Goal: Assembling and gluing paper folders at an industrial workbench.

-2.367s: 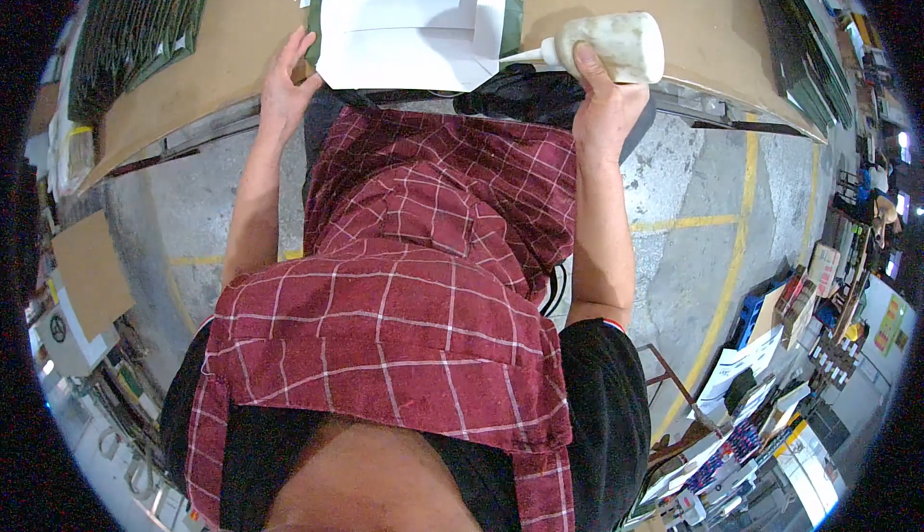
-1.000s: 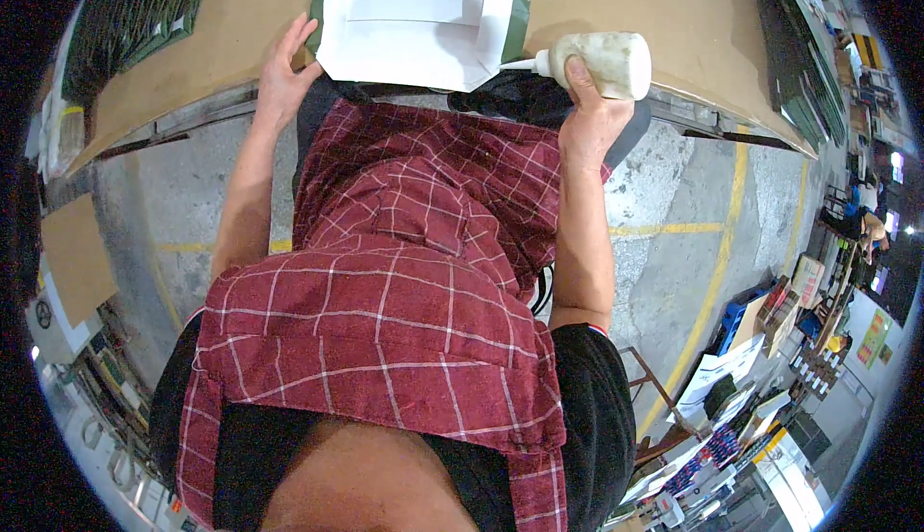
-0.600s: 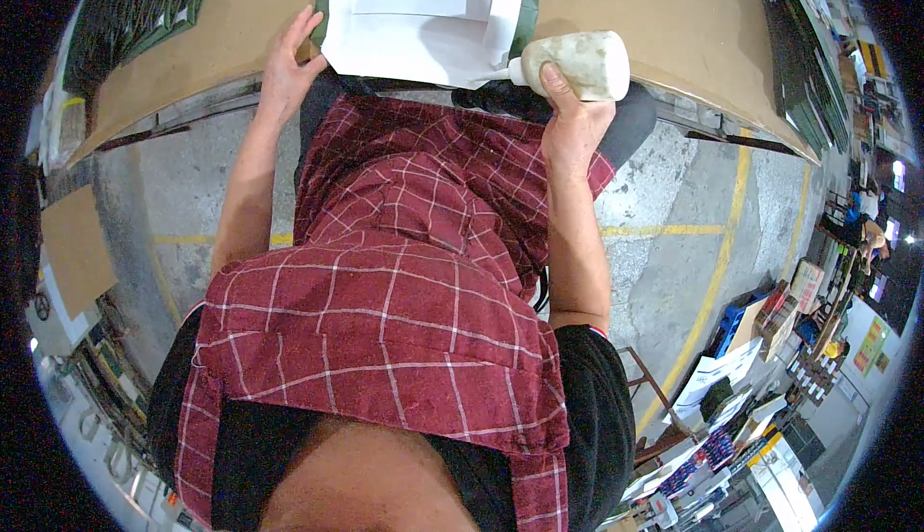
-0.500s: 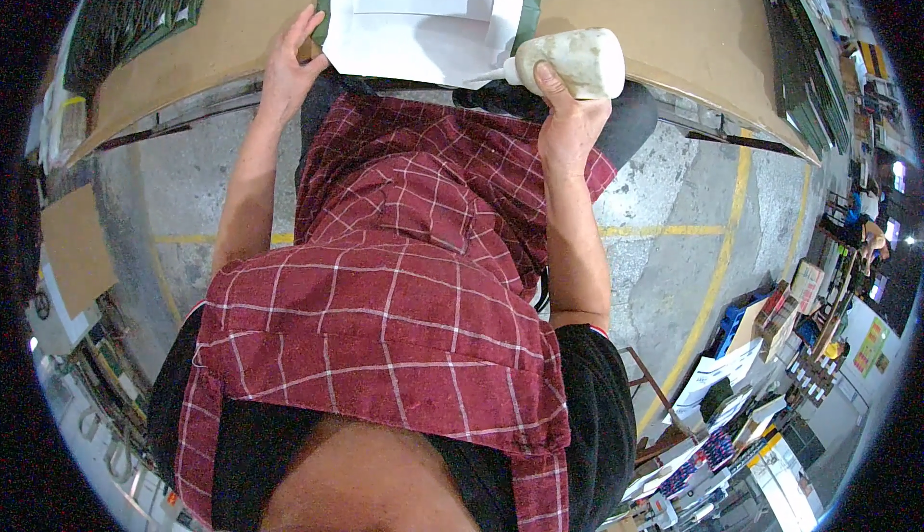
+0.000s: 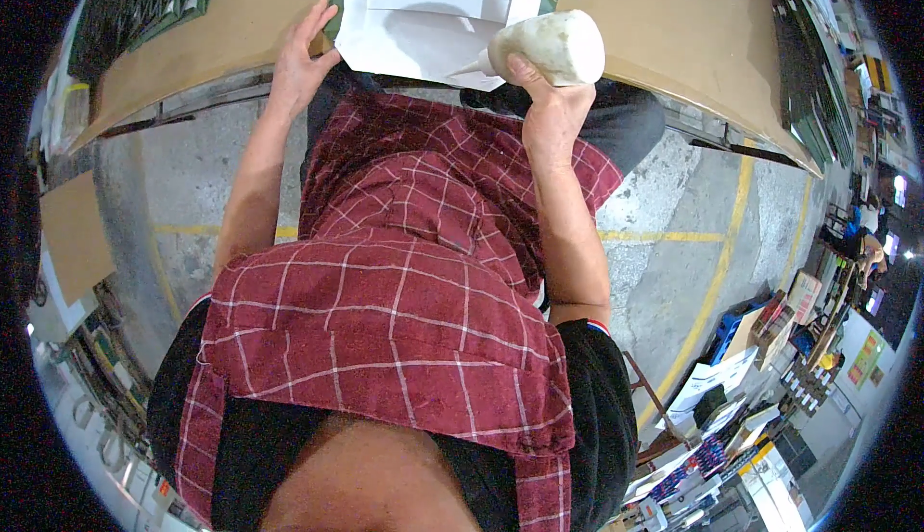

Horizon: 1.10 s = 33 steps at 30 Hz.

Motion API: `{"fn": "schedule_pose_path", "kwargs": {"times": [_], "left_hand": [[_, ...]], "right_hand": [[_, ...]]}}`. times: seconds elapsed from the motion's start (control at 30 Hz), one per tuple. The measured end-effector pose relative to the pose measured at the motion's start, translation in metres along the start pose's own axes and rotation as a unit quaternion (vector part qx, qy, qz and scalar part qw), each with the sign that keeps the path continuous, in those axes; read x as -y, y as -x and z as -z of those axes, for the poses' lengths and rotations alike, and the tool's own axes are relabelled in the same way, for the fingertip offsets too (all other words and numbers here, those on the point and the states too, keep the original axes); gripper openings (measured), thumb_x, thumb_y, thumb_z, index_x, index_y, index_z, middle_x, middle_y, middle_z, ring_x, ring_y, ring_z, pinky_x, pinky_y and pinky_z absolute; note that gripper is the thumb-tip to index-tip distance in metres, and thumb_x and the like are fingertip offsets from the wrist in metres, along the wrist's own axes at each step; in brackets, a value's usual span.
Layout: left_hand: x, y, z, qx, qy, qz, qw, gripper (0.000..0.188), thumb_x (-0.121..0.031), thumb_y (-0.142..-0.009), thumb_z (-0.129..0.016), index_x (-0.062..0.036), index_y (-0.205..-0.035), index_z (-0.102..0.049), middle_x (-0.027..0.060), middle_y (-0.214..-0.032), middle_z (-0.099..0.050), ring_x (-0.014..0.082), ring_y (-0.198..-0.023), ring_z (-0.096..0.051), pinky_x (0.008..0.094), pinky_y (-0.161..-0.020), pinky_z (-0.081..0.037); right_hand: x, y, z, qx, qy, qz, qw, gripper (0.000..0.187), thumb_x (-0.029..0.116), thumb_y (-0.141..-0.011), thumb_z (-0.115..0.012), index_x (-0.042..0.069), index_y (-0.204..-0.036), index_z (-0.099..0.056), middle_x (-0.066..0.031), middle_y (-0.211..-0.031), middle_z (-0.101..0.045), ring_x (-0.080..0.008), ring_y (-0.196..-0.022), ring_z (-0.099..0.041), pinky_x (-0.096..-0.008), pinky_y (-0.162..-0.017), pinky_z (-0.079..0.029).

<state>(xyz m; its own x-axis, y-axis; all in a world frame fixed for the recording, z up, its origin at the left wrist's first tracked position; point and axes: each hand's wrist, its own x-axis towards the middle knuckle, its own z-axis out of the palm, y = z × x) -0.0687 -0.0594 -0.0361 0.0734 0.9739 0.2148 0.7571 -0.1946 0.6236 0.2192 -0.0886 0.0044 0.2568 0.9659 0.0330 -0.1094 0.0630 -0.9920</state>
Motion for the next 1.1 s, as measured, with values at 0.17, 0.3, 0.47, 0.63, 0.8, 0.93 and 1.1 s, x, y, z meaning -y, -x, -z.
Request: {"fn": "schedule_pose_path", "kwargs": {"times": [0.17, 0.3, 0.47, 0.63, 0.8, 0.93, 1.1], "left_hand": [[-0.005, -0.002, 0.002, 0.038, 0.026, 0.059, 0.997, 0.069, -0.006, -0.070, -0.062, -0.0113, -0.132, -0.032, -0.0013, -0.127, -0.047, 0.0258, -0.114, -0.041, 0.0357, -0.100, -0.030], [0.002, 0.000, -0.002, 0.005, 0.018, 0.021, 1.000, 0.068, -0.007, -0.069, -0.064, -0.0134, -0.131, -0.035, 0.0074, -0.117, -0.052, 0.0282, -0.102, -0.047, 0.0374, -0.091, -0.038], [-0.002, -0.001, -0.001, 0.012, 0.039, 0.019, 0.999, 0.070, -0.006, -0.069, -0.063, -0.0114, -0.132, -0.032, -0.0015, -0.123, -0.050, 0.0265, -0.105, -0.044, 0.0353, -0.095, -0.035], [-0.002, -0.001, -0.001, 0.006, 0.030, 0.013, 0.999, 0.070, -0.006, -0.068, -0.063, -0.0103, -0.131, -0.032, -0.0012, -0.123, -0.050, 0.0265, -0.105, -0.045, 0.0354, -0.095, -0.035], [-0.001, -0.001, -0.001, 0.005, 0.030, 0.002, 1.000, 0.071, -0.006, -0.068, -0.063, -0.0094, -0.131, -0.032, -0.0008, -0.123, -0.051, 0.0268, -0.102, -0.046, 0.0360, -0.094, -0.036], [-0.002, -0.001, -0.002, 0.003, 0.026, 0.003, 1.000, 0.071, -0.006, -0.067, -0.063, -0.0099, -0.131, -0.032, -0.0003, -0.123, -0.050, 0.0272, -0.101, -0.047, 0.0371, -0.093, -0.036], [-0.003, 0.002, 0.000, 0.013, 0.032, 0.017, 0.999, 0.072, -0.006, -0.071, -0.063, -0.0139, -0.133, -0.029, -0.0006, -0.125, -0.049, 0.0272, -0.111, -0.043, 0.0359, -0.095, -0.035]], "right_hand": [[-0.002, -0.003, -0.011, 0.015, -0.006, -0.018, 1.000, 0.041, -0.001, -0.070, -0.067, -0.004, -0.108, -0.050, -0.0123, -0.099, -0.057, -0.0211, -0.090, -0.057, -0.0319, -0.075, -0.050], [0.001, -0.002, -0.026, -0.002, -0.043, 0.003, 0.999, 0.033, 0.008, -0.066, -0.074, -0.005, -0.092, -0.059, -0.0099, -0.086, -0.062, -0.0177, -0.079, -0.057, -0.0278, -0.074, -0.044], [0.000, -0.004, -0.036, 0.024, -0.045, 0.010, 0.999, 0.035, 0.008, -0.066, -0.074, -0.004, -0.094, -0.058, -0.0098, -0.088, -0.061, -0.0178, -0.081, -0.057, -0.0280, -0.074, -0.045], [-0.005, -0.006, -0.049, 0.036, -0.064, 0.022, 0.997, 0.037, 0.007, -0.066, -0.074, -0.004, -0.096, -0.057, -0.0098, -0.090, -0.060, -0.0181, -0.083, -0.057, -0.0285, -0.075, -0.045], [-0.002, -0.006, -0.062, 0.070, -0.064, 0.021, 0.995, 0.034, 0.006, -0.067, -0.073, -0.004, -0.095, -0.057, -0.0097, -0.089, -0.061, -0.0184, -0.082, -0.057, -0.0288, -0.074, -0.046], [-0.001, -0.007, -0.070, 0.088, -0.086, 0.016, 0.992, 0.032, 0.005, -0.067, -0.073, -0.004, -0.094, -0.058, -0.0097, -0.087, -0.061, -0.0185, -0.079, -0.058, -0.0282, -0.072, -0.047], [0.000, -0.005, -0.080, 0.101, -0.075, 0.019, 0.992, 0.032, 0.006, -0.067, -0.073, -0.004, -0.093, -0.058, -0.0107, -0.087, -0.061, -0.0185, -0.079, -0.058, -0.0281, -0.071, -0.048]]}}
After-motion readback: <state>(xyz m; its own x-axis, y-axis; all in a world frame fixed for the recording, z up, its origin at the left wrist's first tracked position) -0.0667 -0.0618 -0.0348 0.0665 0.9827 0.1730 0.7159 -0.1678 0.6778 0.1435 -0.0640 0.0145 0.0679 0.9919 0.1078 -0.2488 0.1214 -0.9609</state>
